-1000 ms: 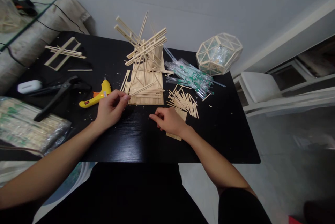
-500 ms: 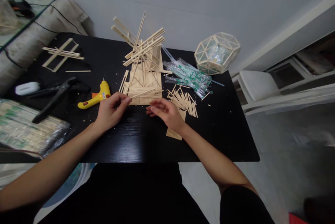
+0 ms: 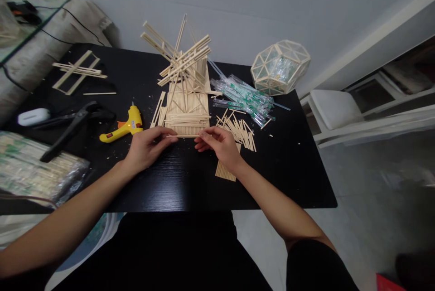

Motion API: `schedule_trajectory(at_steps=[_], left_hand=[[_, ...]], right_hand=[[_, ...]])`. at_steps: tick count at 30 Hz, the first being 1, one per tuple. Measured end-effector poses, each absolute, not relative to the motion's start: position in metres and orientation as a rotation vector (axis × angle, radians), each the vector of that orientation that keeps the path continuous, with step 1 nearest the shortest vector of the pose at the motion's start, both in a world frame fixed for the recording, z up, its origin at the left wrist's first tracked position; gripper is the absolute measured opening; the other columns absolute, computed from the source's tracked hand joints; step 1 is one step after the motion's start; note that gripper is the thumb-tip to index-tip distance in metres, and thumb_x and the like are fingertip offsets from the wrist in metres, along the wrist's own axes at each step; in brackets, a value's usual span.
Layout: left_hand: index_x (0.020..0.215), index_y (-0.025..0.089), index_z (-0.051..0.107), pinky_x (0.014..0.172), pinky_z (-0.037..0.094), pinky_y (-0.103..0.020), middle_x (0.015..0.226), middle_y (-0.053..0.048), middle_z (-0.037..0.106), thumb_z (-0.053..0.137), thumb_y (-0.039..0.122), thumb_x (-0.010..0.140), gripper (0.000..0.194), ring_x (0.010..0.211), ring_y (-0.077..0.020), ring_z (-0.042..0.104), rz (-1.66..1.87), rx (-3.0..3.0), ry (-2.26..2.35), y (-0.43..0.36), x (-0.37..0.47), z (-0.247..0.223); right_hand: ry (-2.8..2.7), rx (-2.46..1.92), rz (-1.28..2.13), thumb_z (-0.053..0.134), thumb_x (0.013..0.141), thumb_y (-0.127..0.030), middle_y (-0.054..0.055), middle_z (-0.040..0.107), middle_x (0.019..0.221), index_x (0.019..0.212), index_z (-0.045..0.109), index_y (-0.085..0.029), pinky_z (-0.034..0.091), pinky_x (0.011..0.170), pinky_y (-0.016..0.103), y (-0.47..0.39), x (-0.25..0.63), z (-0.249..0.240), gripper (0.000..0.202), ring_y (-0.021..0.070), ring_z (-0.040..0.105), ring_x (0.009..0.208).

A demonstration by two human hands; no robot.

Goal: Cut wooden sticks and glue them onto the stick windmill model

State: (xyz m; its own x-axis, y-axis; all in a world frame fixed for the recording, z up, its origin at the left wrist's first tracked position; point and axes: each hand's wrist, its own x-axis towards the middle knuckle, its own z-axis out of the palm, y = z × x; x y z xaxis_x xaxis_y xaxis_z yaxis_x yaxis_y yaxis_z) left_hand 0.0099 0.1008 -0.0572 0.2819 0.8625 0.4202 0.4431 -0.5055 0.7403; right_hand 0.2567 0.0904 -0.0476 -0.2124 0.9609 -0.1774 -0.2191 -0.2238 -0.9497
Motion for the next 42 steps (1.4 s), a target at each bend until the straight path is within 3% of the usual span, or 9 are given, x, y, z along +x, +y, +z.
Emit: schedule_trajectory(at_steps=[5, 19, 28, 42], left_hand=[[0.095, 0.019, 0.07, 0.055, 0.045, -0.022, 0.064, 0.005, 0.06, 0.077, 0.035, 0.093, 0.018, 0.054, -0.0097, 0.054, 1.142, 2.077, 1.151, 0.1, 0.011, -0.058], [0.095, 0.018, 0.068, 0.061, 0.046, -0.024, 0.074, 0.0, 0.065, 0.059, 0.031, 0.102, 0.017, 0.065, -0.0126, 0.058, 1.069, 2.08, 1.166, 0.097, 0.008, -0.048], [0.083, 0.018, 0.063, 0.057, 0.042, -0.025, 0.067, 0.001, 0.058, 0.046, 0.04, 0.108, 0.037, 0.058, -0.0116, 0.053, 1.044, 1.809, 1.146, 0.098, 0.008, -0.046], [0.081, 0.02, 0.058, 0.055, 0.041, -0.025, 0.064, 0.002, 0.057, 0.053, 0.041, 0.106, 0.033, 0.056, -0.0112, 0.051, 1.052, 1.735, 1.13, 0.099, 0.009, -0.052]], right_hand=[[-1.045, -1.123, 1.557, 0.087, 0.08, -0.05, 0.003, 0.079, 0.083, 0.09, 0.071, -0.021, 0.065, 0.068, 0.032, 0.092, 0.258, -0.048, 0.035, 0.0167, 0.075, 0.07], [-1.077, -1.14, 1.553, 0.086, 0.081, -0.047, 0.005, 0.079, 0.085, 0.092, 0.071, -0.019, 0.065, 0.067, 0.036, 0.092, 0.259, -0.052, 0.034, 0.0189, 0.076, 0.069], [-1.051, -1.165, 1.539, 0.089, 0.077, -0.049, 0.005, 0.079, 0.085, 0.094, 0.071, -0.019, 0.065, 0.067, 0.034, 0.094, 0.26, -0.052, 0.039, 0.018, 0.075, 0.07], [-1.048, -1.183, 1.58, 0.089, 0.076, -0.051, 0.006, 0.08, 0.088, 0.093, 0.071, -0.02, 0.064, 0.064, 0.032, 0.093, 0.26, -0.053, 0.041, 0.0184, 0.076, 0.072]])
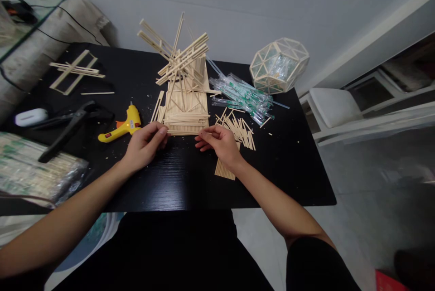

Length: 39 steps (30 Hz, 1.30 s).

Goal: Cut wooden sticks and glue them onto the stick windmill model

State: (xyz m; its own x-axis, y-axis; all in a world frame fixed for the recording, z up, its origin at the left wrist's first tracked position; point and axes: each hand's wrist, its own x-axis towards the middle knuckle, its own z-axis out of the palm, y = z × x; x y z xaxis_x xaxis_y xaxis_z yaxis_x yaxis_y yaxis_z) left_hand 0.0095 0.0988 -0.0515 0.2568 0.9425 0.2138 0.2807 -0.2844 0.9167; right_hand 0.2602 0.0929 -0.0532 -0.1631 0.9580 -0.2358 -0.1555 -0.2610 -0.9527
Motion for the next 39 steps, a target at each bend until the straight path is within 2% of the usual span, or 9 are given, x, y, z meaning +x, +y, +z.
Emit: schedule_trajectory(at_steps=[11, 16, 27, 34, 39], left_hand=[[0.081, 0.02, 0.056, 0.057, 0.041, -0.026, 0.066, 0.002, 0.057, 0.049, 0.045, 0.108, 0.037, 0.057, -0.0118, 0.051, 1.035, 1.713, 1.153, 0.098, 0.009, -0.052], [0.085, 0.021, 0.058, 0.055, 0.04, -0.027, 0.063, 0.002, 0.057, 0.057, 0.043, 0.103, 0.028, 0.056, -0.013, 0.051, 1.043, 1.761, 1.201, 0.098, 0.01, -0.051], [0.086, 0.021, 0.058, 0.055, 0.041, -0.027, 0.063, 0.003, 0.056, 0.055, 0.037, 0.103, 0.023, 0.056, -0.0127, 0.051, 1.061, 1.821, 1.19, 0.097, 0.011, -0.048], [0.083, 0.02, 0.058, 0.057, 0.04, -0.026, 0.063, 0.003, 0.053, 0.057, 0.037, 0.102, 0.025, 0.057, -0.0123, 0.048, 1.082, 1.844, 1.234, 0.097, 0.01, -0.047], [0.083, 0.02, 0.061, 0.056, 0.04, -0.026, 0.065, 0.003, 0.055, 0.057, 0.036, 0.101, 0.025, 0.057, -0.0118, 0.05, 1.056, 1.935, 1.236, 0.095, 0.012, -0.047]], right_hand=[[-1.079, -1.181, 1.608, 0.089, 0.077, -0.049, 0.006, 0.081, 0.088, 0.093, 0.07, -0.019, 0.064, 0.067, 0.032, 0.091, 0.259, -0.052, 0.039, 0.019, 0.077, 0.073], [-1.08, -1.186, 1.608, 0.089, 0.077, -0.049, 0.005, 0.081, 0.085, 0.092, 0.07, -0.02, 0.064, 0.065, 0.03, 0.09, 0.258, -0.05, 0.038, 0.0181, 0.078, 0.072], [-1.058, -1.185, 1.671, 0.089, 0.077, -0.05, 0.005, 0.081, 0.084, 0.09, 0.072, -0.02, 0.063, 0.063, 0.028, 0.091, 0.259, -0.051, 0.037, 0.0179, 0.078, 0.072], [-1.21, -1.12, 1.809, 0.087, 0.081, -0.044, 0.006, 0.08, 0.083, 0.091, 0.074, -0.018, 0.063, 0.065, 0.032, 0.088, 0.256, -0.053, 0.03, 0.0184, 0.077, 0.072], [-1.334, -1.081, 1.903, 0.086, 0.081, -0.041, 0.005, 0.079, 0.078, 0.087, 0.074, -0.017, 0.061, 0.061, 0.028, 0.082, 0.253, -0.052, 0.027, 0.017, 0.077, 0.069]])
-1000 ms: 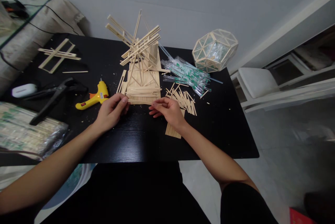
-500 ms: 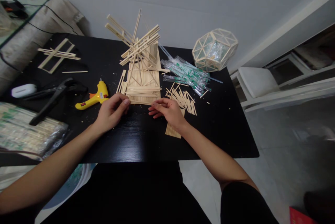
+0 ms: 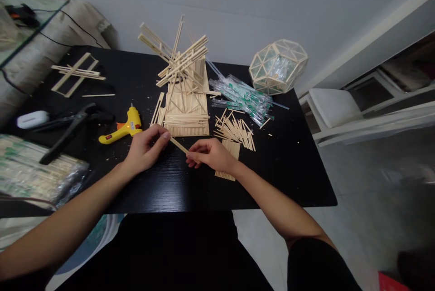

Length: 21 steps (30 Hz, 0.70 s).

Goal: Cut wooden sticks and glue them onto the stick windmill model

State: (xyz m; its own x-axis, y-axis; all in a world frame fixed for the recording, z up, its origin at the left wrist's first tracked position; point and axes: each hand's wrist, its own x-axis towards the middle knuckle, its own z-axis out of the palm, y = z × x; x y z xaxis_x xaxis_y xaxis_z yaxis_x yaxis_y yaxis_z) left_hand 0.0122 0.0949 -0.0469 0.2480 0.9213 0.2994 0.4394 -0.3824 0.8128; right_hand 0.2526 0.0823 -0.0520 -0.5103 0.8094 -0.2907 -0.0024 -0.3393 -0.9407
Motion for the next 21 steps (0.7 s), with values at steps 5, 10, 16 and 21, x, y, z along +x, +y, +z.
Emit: schedule_trajectory(at_steps=[5, 10, 16, 21], left_hand=[[0.084, 0.02, 0.061, 0.056, 0.04, -0.027, 0.065, 0.003, 0.056, 0.058, 0.032, 0.101, 0.022, 0.058, -0.0117, 0.051, 1.103, 1.95, 1.254, 0.097, 0.008, -0.045], [0.087, 0.021, 0.06, 0.054, 0.041, -0.027, 0.065, 0.005, 0.055, 0.059, 0.033, 0.104, 0.021, 0.056, -0.0101, 0.051, 1.564, 1.644, 1.455, 0.112, -0.014, -0.03], [0.104, 0.018, 0.063, 0.064, 0.052, -0.027, 0.082, 0.004, 0.066, 0.064, 0.034, 0.104, 0.016, 0.068, -0.0089, 0.064, 1.779, 1.636, 1.544, 0.119, -0.03, -0.024], [0.106, 0.022, 0.07, 0.07, 0.058, -0.028, 0.092, -0.001, 0.074, 0.067, 0.033, 0.1, 0.013, 0.077, -0.0135, 0.071, 1.591, 1.782, 1.603, 0.116, -0.027, -0.031]], right_hand=[[-1.402, -1.052, 1.928, 0.085, 0.083, -0.04, 0.004, 0.078, 0.077, 0.086, 0.073, -0.018, 0.062, 0.061, 0.029, 0.08, 0.252, -0.049, 0.026, 0.0173, 0.076, 0.07], [-1.394, -1.071, 1.871, 0.083, 0.084, -0.042, 0.005, 0.077, 0.076, 0.086, 0.073, -0.018, 0.062, 0.061, 0.031, 0.081, 0.253, -0.051, 0.026, 0.0179, 0.076, 0.07], [-1.404, -1.144, 1.613, 0.079, 0.086, -0.045, 0.004, 0.077, 0.082, 0.09, 0.072, -0.02, 0.063, 0.067, 0.033, 0.084, 0.253, -0.06, 0.025, 0.0187, 0.075, 0.074], [-1.69, -1.257, 0.902, 0.07, 0.094, -0.03, 0.006, 0.078, 0.102, 0.097, 0.076, -0.025, 0.061, 0.093, 0.046, 0.086, 0.256, -0.061, 0.008, 0.024, 0.073, 0.096]])
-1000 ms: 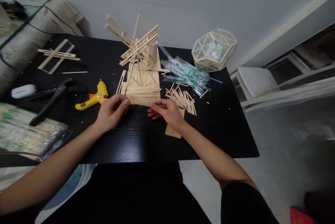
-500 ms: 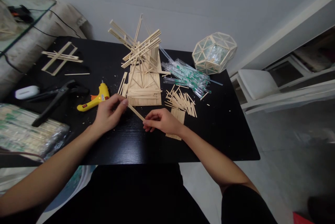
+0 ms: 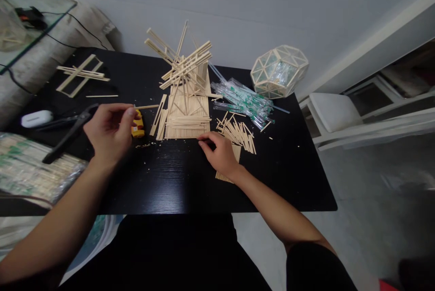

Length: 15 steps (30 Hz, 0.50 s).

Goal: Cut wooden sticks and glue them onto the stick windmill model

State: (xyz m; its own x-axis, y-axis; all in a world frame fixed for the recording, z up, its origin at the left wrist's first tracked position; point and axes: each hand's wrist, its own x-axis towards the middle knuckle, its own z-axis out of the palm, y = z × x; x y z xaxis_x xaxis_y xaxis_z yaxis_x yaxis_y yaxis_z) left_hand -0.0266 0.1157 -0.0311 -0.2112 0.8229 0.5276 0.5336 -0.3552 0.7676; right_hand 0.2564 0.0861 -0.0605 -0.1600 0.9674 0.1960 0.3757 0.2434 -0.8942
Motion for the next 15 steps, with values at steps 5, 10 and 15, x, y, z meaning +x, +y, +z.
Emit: schedule_trajectory(at_steps=[5, 10, 15], left_hand=[[0.099, 0.021, 0.074, 0.075, 0.056, -0.029, 0.092, -0.002, 0.076, 0.069, 0.03, 0.096, 0.01, 0.078, -0.0158, 0.07, 1.363, 2.001, 1.601, 0.115, -0.022, -0.033], [0.096, 0.021, 0.072, 0.07, 0.05, -0.03, 0.084, -0.003, 0.073, 0.065, 0.029, 0.095, 0.011, 0.073, -0.0178, 0.066, 1.089, 2.166, 1.551, 0.118, -0.018, -0.042], [0.09, 0.021, 0.067, 0.074, 0.045, -0.035, 0.077, -0.005, 0.067, 0.062, 0.027, 0.092, 0.008, 0.075, -0.023, 0.06, 0.879, 2.359, 1.52, 0.122, -0.017, -0.05]], right_hand=[[-1.933, -1.198, 0.563, 0.063, 0.099, -0.023, 0.008, 0.075, 0.125, 0.11, 0.075, -0.028, 0.049, 0.114, 0.057, 0.089, 0.26, -0.064, 0.017, 0.0285, 0.065, 0.125], [-2.068, -1.221, 0.506, 0.062, 0.099, -0.021, 0.011, 0.068, 0.14, 0.123, 0.073, -0.025, 0.041, 0.122, 0.061, 0.091, 0.261, -0.074, 0.027, 0.0306, 0.055, 0.141], [-2.113, -1.236, 0.461, 0.062, 0.099, -0.019, 0.013, 0.066, 0.144, 0.128, 0.07, -0.023, 0.04, 0.123, 0.059, 0.092, 0.262, -0.076, 0.03, 0.031, 0.053, 0.145]])
